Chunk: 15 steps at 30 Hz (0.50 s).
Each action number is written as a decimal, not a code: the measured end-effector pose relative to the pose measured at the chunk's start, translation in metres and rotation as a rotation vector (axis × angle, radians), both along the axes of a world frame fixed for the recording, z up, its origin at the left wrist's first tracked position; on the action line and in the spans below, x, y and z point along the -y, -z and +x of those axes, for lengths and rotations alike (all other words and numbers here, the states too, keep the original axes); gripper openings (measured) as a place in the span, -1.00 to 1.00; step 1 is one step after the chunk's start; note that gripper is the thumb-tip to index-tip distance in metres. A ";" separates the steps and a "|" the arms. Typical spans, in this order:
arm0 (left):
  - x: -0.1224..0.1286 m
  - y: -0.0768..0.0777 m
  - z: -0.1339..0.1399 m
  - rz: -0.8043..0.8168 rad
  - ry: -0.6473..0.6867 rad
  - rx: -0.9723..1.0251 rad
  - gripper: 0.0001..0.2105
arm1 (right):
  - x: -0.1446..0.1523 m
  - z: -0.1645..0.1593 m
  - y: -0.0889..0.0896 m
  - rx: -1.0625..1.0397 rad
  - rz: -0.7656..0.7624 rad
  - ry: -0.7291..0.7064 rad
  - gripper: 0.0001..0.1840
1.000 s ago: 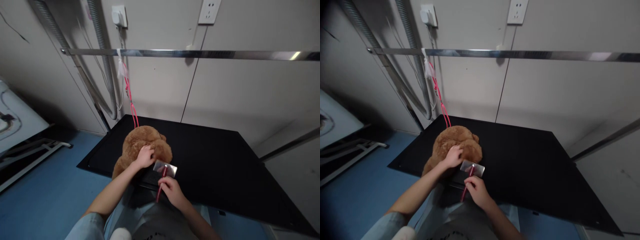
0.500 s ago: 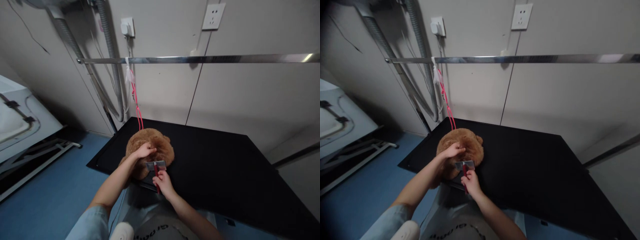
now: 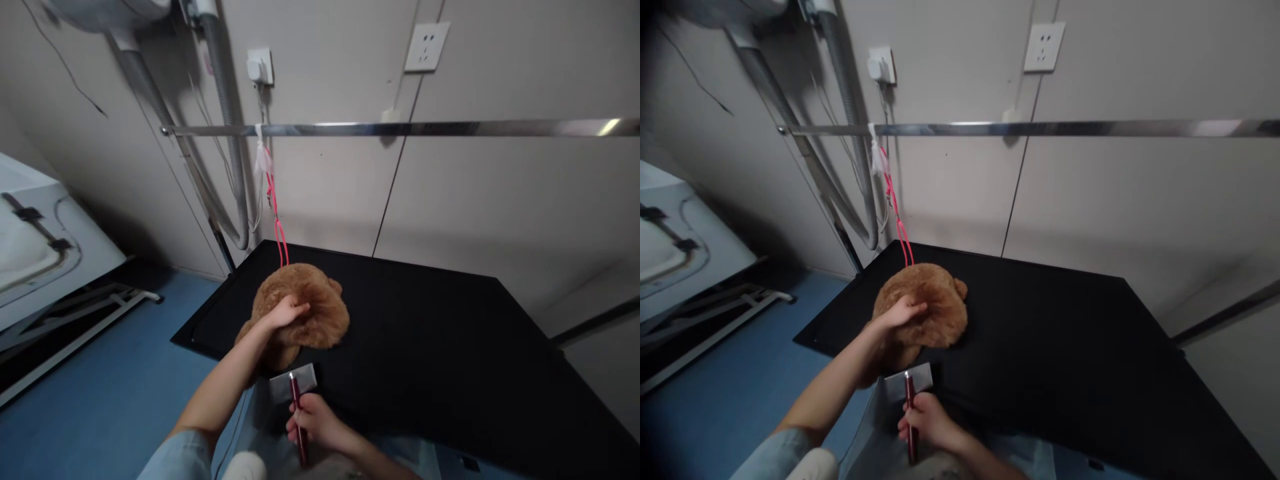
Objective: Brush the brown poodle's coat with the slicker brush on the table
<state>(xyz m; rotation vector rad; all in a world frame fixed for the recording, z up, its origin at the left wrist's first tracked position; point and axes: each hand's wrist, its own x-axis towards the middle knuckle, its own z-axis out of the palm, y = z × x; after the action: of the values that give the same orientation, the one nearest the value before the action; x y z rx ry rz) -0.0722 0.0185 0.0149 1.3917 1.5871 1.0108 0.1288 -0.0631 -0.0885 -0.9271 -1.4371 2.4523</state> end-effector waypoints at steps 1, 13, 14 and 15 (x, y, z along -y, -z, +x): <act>0.000 -0.001 -0.001 0.004 -0.029 -0.014 -0.54 | -0.003 -0.003 -0.003 -0.054 0.071 0.081 -0.53; -0.002 -0.010 -0.009 0.001 -0.007 0.187 -0.54 | -0.011 -0.021 -0.029 -0.122 0.191 0.326 -0.52; -0.003 -0.010 -0.009 -0.004 -0.003 0.213 -0.54 | -0.011 -0.020 -0.032 -0.096 0.165 0.320 -0.51; -0.004 -0.010 -0.010 -0.007 0.001 0.239 -0.54 | -0.011 -0.020 -0.034 -0.051 0.101 0.262 -0.49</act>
<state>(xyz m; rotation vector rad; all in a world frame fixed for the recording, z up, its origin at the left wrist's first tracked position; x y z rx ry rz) -0.0819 0.0224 0.0245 1.2176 1.4119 1.1249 0.1089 -0.0524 -0.0547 -0.9566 -1.3157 2.1786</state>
